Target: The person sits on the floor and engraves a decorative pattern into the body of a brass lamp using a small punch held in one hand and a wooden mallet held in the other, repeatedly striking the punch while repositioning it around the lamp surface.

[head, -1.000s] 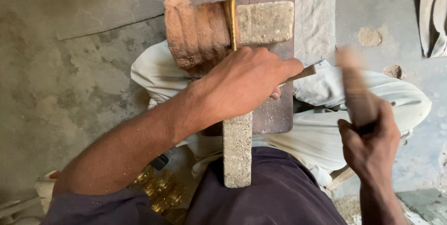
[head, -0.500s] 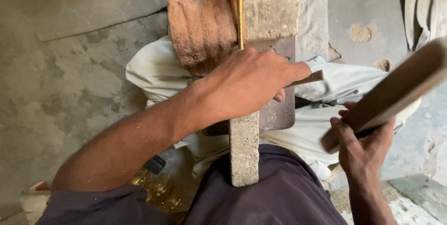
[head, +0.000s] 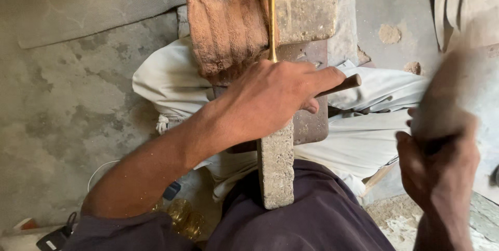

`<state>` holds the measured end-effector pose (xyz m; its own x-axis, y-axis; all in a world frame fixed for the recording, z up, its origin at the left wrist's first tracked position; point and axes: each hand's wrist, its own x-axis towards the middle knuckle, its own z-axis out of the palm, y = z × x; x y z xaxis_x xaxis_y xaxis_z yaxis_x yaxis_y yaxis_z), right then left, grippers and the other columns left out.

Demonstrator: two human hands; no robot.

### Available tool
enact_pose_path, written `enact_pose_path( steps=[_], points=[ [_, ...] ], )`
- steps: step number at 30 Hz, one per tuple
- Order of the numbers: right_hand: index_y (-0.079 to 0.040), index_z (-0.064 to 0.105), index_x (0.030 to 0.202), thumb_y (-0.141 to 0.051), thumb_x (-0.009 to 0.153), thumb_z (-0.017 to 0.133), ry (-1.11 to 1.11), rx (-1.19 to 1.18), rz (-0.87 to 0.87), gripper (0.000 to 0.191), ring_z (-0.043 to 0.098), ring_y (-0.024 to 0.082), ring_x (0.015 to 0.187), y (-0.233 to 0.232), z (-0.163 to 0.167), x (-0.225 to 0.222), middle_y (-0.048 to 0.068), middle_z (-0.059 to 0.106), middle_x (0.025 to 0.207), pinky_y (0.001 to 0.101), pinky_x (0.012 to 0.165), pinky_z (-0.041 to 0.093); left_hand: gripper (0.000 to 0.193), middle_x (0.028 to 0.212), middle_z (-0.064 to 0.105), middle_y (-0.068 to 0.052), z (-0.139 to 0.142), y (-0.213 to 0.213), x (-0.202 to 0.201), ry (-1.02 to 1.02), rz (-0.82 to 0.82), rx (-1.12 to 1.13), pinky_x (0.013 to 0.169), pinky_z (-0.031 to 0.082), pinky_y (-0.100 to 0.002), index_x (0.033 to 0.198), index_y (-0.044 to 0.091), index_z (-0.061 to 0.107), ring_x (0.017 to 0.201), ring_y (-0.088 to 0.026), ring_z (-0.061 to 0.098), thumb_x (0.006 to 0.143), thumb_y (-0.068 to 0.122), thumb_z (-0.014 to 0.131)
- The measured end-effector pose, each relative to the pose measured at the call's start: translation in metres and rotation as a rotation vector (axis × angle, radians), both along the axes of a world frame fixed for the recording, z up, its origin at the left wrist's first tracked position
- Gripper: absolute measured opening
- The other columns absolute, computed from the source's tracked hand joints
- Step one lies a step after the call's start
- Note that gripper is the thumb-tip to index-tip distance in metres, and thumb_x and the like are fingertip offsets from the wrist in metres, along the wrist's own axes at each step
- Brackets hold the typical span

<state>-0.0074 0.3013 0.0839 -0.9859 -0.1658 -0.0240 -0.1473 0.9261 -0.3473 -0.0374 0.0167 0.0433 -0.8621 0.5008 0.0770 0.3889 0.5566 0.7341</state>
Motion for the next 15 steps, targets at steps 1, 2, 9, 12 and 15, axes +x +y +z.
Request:
enact_pose_path(
  steps=[1, 2, 9, 12, 15],
  points=[
    [0.011, 0.057, 0.129, 0.007, 0.091, 0.075, 0.022, 0.277, 0.101, 0.042, 0.071, 0.034, 0.089, 0.000, 0.001, 0.000, 0.028, 0.070, 0.108, 0.0422, 0.070, 0.058, 0.037, 0.079, 0.069, -0.007, -0.001, -0.001, 0.001, -0.002, -0.001, 0.009, 0.046, 0.058, -0.023, 0.137, 0.011, 0.057, 0.077, -0.019, 0.078, 0.102, 0.002, 0.057],
    [0.009, 0.055, 0.130, 0.004, 0.091, 0.075, 0.005, -0.011, 0.038, 0.043, 0.071, 0.031, 0.098, 0.001, 0.001, 0.000, 0.024, 0.069, 0.114, 0.0392, 0.081, 0.058, 0.037, 0.078, 0.069, -0.007, -0.001, -0.002, 0.002, -0.004, -0.005, 0.018, 0.047, 0.057, -0.024, 0.137, 0.011, 0.058, 0.077, -0.019, 0.078, 0.101, 0.002, 0.058],
    [0.013, 0.057, 0.126, 0.008, 0.089, 0.074, 0.045, 0.028, 0.032, 0.041, 0.069, 0.036, 0.099, 0.005, 0.009, -0.003, 0.030, 0.067, 0.115, 0.0413, 0.085, 0.057, 0.030, 0.084, 0.070, -0.006, -0.002, -0.008, 0.011, -0.029, 0.020, 0.028, 0.050, 0.056, -0.023, 0.132, 0.009, 0.059, 0.078, -0.017, 0.076, 0.101, 0.006, 0.063],
    [0.009, 0.059, 0.124, 0.003, 0.096, 0.072, -0.033, -0.316, 0.058, 0.031, 0.070, 0.030, 0.106, 0.004, 0.013, -0.009, 0.025, 0.067, 0.117, 0.0366, 0.094, 0.059, 0.040, 0.091, 0.070, -0.007, -0.003, -0.009, 0.016, 0.103, 0.089, 0.117, 0.054, 0.060, -0.022, 0.136, 0.011, 0.058, 0.077, -0.016, 0.074, 0.098, 0.013, 0.067],
    [0.010, 0.060, 0.128, 0.008, 0.093, 0.068, 0.059, -0.020, 0.179, 0.035, 0.070, 0.034, 0.104, 0.004, 0.017, -0.012, 0.027, 0.068, 0.115, 0.0405, 0.090, 0.059, 0.039, 0.085, 0.068, -0.005, -0.006, -0.011, 0.020, 0.052, 0.101, 0.074, 0.044, 0.055, -0.022, 0.135, 0.015, 0.058, 0.066, -0.012, 0.069, 0.098, 0.022, 0.069]
  ],
)
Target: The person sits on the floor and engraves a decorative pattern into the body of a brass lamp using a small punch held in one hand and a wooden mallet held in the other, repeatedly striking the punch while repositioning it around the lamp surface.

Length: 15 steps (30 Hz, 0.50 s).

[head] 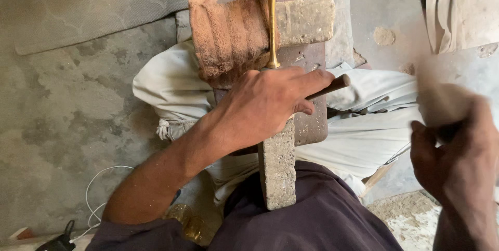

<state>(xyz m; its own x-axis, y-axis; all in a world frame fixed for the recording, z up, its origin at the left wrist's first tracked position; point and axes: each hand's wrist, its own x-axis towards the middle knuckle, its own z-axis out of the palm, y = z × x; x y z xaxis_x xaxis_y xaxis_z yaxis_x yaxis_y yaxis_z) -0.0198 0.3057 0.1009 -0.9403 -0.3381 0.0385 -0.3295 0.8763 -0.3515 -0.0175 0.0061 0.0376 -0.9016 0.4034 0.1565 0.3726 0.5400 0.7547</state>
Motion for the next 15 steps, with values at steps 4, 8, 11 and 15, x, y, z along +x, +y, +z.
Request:
enact_pose_path(
  steps=[4, 8, 11, 15],
  points=[
    [0.010, 0.056, 0.132, 0.008, 0.099, 0.066, -0.052, -0.062, -0.134, 0.035, 0.070, 0.031, 0.093, 0.003, 0.000, -0.005, 0.027, 0.067, 0.109, 0.0389, 0.080, 0.058, 0.045, 0.081, 0.064, -0.004, -0.004, -0.002, 0.009, 0.015, 0.031, 0.042, 0.040, 0.048, -0.021, 0.140, 0.017, 0.056, 0.052, -0.012, 0.060, 0.098, 0.023, 0.068],
    [0.011, 0.052, 0.134, 0.014, 0.097, 0.062, 0.104, 0.100, 0.133, 0.038, 0.072, 0.033, 0.095, 0.018, -0.002, -0.012, 0.029, 0.067, 0.109, 0.0384, 0.080, 0.059, 0.037, 0.082, 0.063, -0.002, -0.006, -0.006, 0.016, 0.049, 0.060, 0.078, 0.042, 0.048, -0.021, 0.139, 0.017, 0.058, 0.054, -0.011, 0.058, 0.103, 0.020, 0.067],
    [0.009, 0.054, 0.135, 0.013, 0.095, 0.062, 0.068, 0.110, 0.121, 0.041, 0.069, 0.032, 0.091, 0.037, -0.011, -0.019, 0.028, 0.065, 0.108, 0.0362, 0.078, 0.057, 0.018, 0.097, 0.066, -0.002, -0.007, -0.024, 0.028, 0.161, 0.263, 0.277, 0.069, 0.062, -0.023, 0.128, 0.014, 0.057, 0.082, -0.010, 0.068, 0.111, 0.017, 0.064],
    [0.010, 0.055, 0.131, 0.012, 0.102, 0.065, -0.016, 0.000, -0.040, 0.031, 0.067, 0.033, 0.100, 0.062, -0.036, -0.011, 0.027, 0.065, 0.112, 0.0397, 0.083, 0.055, 0.023, 0.103, 0.073, -0.006, -0.009, -0.049, 0.058, -0.076, 0.683, 0.650, 0.076, 0.062, -0.026, 0.119, 0.001, 0.054, 0.084, -0.008, 0.073, 0.110, 0.016, 0.070]
  ],
)
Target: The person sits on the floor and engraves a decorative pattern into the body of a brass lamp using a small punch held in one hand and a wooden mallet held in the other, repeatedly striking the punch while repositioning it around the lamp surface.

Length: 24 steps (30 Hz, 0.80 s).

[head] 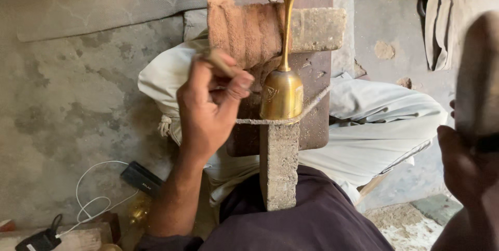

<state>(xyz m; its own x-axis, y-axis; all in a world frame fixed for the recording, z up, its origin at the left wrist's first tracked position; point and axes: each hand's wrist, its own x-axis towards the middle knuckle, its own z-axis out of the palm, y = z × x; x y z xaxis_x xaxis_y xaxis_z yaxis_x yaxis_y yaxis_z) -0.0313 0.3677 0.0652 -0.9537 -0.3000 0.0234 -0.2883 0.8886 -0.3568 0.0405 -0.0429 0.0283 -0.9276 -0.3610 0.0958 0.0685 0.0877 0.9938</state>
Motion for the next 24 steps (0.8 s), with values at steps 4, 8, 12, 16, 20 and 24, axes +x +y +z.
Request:
enact_pose_path(
  steps=[4, 8, 12, 16, 20, 24],
  points=[
    [0.012, 0.052, 0.129, 0.009, 0.100, 0.068, -0.076, -0.126, -0.060, 0.033, 0.068, 0.031, 0.099, 0.014, -0.014, 0.003, 0.026, 0.066, 0.114, 0.0405, 0.085, 0.056, 0.025, 0.101, 0.071, -0.007, -0.011, 0.000, 0.009, -0.048, 0.080, 0.094, 0.079, 0.065, -0.024, 0.119, 0.000, 0.052, 0.089, -0.009, 0.071, 0.108, 0.014, 0.069],
    [0.010, 0.050, 0.143, 0.003, 0.097, 0.070, -0.098, -0.179, -0.151, 0.051, 0.068, 0.025, 0.086, 0.019, -0.012, 0.008, 0.022, 0.067, 0.106, 0.0347, 0.077, 0.056, 0.027, 0.099, 0.072, -0.006, -0.015, 0.004, 0.009, -0.058, 0.065, 0.114, 0.077, 0.067, -0.025, 0.119, 0.001, 0.052, 0.087, -0.009, 0.073, 0.106, 0.017, 0.069],
    [0.011, 0.052, 0.133, 0.004, 0.102, 0.074, -0.132, -0.190, -0.171, 0.038, 0.062, 0.026, 0.072, 0.028, -0.019, 0.003, 0.023, 0.062, 0.093, 0.0351, 0.067, 0.051, 0.030, 0.098, 0.075, -0.006, -0.016, 0.006, 0.004, -0.006, -0.024, 0.136, 0.075, 0.064, -0.024, 0.121, 0.001, 0.052, 0.086, -0.010, 0.075, 0.106, 0.021, 0.068],
    [0.010, 0.055, 0.118, 0.003, 0.102, 0.071, -0.056, -0.072, -0.031, 0.024, 0.067, 0.024, 0.081, 0.036, -0.036, -0.020, 0.021, 0.066, 0.094, 0.0350, 0.075, 0.054, 0.030, 0.097, 0.071, -0.006, -0.023, 0.005, -0.005, 0.106, -0.120, 0.162, 0.073, 0.068, -0.024, 0.120, 0.002, 0.055, 0.088, -0.012, 0.076, 0.106, 0.025, 0.068],
    [0.001, 0.062, 0.097, -0.011, 0.111, 0.064, -0.081, 0.451, -0.098, 0.018, 0.064, 0.018, 0.065, 0.012, -0.028, -0.047, 0.013, 0.066, 0.077, 0.0363, 0.067, 0.054, 0.030, 0.091, 0.073, -0.004, -0.028, 0.000, -0.011, 0.098, -0.177, 0.144, 0.068, 0.064, -0.023, 0.119, 0.002, 0.056, 0.079, -0.010, 0.076, 0.104, 0.026, 0.069],
    [0.002, 0.063, 0.103, -0.003, 0.105, 0.064, 0.084, 0.340, 0.157, 0.006, 0.066, 0.021, 0.069, -0.066, 0.005, -0.086, 0.016, 0.066, 0.083, 0.0362, 0.067, 0.055, 0.028, 0.092, 0.076, -0.003, -0.028, -0.005, -0.013, 0.062, -0.222, 0.127, 0.066, 0.062, -0.023, 0.119, 0.003, 0.055, 0.077, -0.009, 0.075, 0.104, 0.024, 0.067]
  ],
)
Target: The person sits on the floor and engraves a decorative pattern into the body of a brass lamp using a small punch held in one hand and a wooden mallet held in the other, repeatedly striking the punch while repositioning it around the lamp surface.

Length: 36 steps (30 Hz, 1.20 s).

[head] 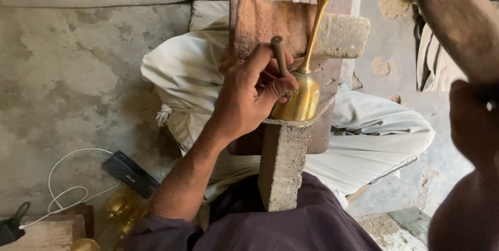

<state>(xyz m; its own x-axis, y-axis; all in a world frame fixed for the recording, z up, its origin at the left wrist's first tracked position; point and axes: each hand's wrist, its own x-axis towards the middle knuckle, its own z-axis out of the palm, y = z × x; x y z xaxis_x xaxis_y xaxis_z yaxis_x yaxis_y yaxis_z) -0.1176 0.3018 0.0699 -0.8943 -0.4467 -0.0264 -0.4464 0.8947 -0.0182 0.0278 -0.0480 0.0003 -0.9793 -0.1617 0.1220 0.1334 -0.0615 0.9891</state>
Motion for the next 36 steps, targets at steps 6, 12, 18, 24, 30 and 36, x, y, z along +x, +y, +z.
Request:
enact_pose_path(
  steps=[6, 12, 18, 24, 30, 36],
  points=[
    [0.004, 0.065, 0.111, 0.010, 0.096, 0.064, 0.078, -0.185, 0.531, 0.016, 0.068, 0.026, 0.075, -0.126, 0.049, -0.027, 0.020, 0.068, 0.092, 0.0361, 0.068, 0.056, 0.026, 0.091, 0.076, -0.002, 0.006, 0.000, -0.001, 0.024, -0.016, 0.006, 0.066, 0.061, -0.024, 0.117, 0.002, 0.054, 0.077, -0.009, 0.074, 0.104, 0.020, 0.068],
    [0.006, 0.067, 0.119, 0.022, 0.087, 0.065, 0.108, -0.128, 0.648, 0.036, 0.070, 0.030, 0.081, -0.173, 0.081, -0.021, 0.024, 0.069, 0.101, 0.0360, 0.068, 0.057, 0.021, 0.095, 0.068, -0.007, 0.012, 0.004, 0.004, 0.149, 0.084, -0.049, 0.077, 0.062, -0.027, 0.110, -0.001, 0.053, 0.091, -0.014, 0.074, 0.106, 0.015, 0.068],
    [0.002, 0.075, 0.111, 0.018, 0.075, 0.072, 0.152, 0.070, 0.655, 0.040, 0.071, 0.033, 0.073, -0.197, 0.089, -0.016, 0.022, 0.073, 0.089, 0.0396, 0.065, 0.058, 0.024, 0.089, 0.071, -0.003, 0.013, 0.010, 0.011, -0.064, 0.128, 0.058, 0.066, 0.058, -0.023, 0.110, 0.002, 0.055, 0.075, -0.008, 0.070, 0.102, 0.018, 0.072],
    [-0.001, 0.074, 0.105, 0.009, 0.088, 0.069, 0.033, 0.232, 0.479, 0.021, 0.070, 0.028, 0.063, -0.216, 0.087, -0.022, 0.020, 0.072, 0.082, 0.0369, 0.056, 0.056, 0.025, 0.086, 0.067, -0.002, 0.009, 0.018, 0.015, -0.077, 0.235, 0.102, 0.066, 0.059, -0.023, 0.110, 0.003, 0.055, 0.075, -0.008, 0.071, 0.103, 0.021, 0.071],
    [-0.005, 0.074, 0.110, 0.003, 0.088, 0.071, 0.093, 0.290, 0.555, 0.023, 0.069, 0.026, 0.061, -0.233, 0.099, -0.018, 0.016, 0.072, 0.080, 0.0363, 0.056, 0.056, 0.025, 0.088, 0.067, -0.002, 0.007, 0.026, 0.019, -0.095, 0.303, 0.118, 0.065, 0.060, -0.023, 0.110, 0.003, 0.054, 0.074, -0.008, 0.070, 0.104, 0.021, 0.069],
    [-0.005, 0.075, 0.118, 0.007, 0.082, 0.072, 0.205, 0.250, 0.721, 0.038, 0.066, 0.024, 0.056, -0.249, 0.114, -0.010, 0.013, 0.072, 0.081, 0.0358, 0.054, 0.055, 0.030, 0.091, 0.069, -0.004, 0.010, 0.035, 0.024, -0.168, 0.375, 0.165, 0.063, 0.064, -0.024, 0.113, 0.002, 0.050, 0.075, -0.010, 0.074, 0.102, 0.023, 0.068]
  ],
)
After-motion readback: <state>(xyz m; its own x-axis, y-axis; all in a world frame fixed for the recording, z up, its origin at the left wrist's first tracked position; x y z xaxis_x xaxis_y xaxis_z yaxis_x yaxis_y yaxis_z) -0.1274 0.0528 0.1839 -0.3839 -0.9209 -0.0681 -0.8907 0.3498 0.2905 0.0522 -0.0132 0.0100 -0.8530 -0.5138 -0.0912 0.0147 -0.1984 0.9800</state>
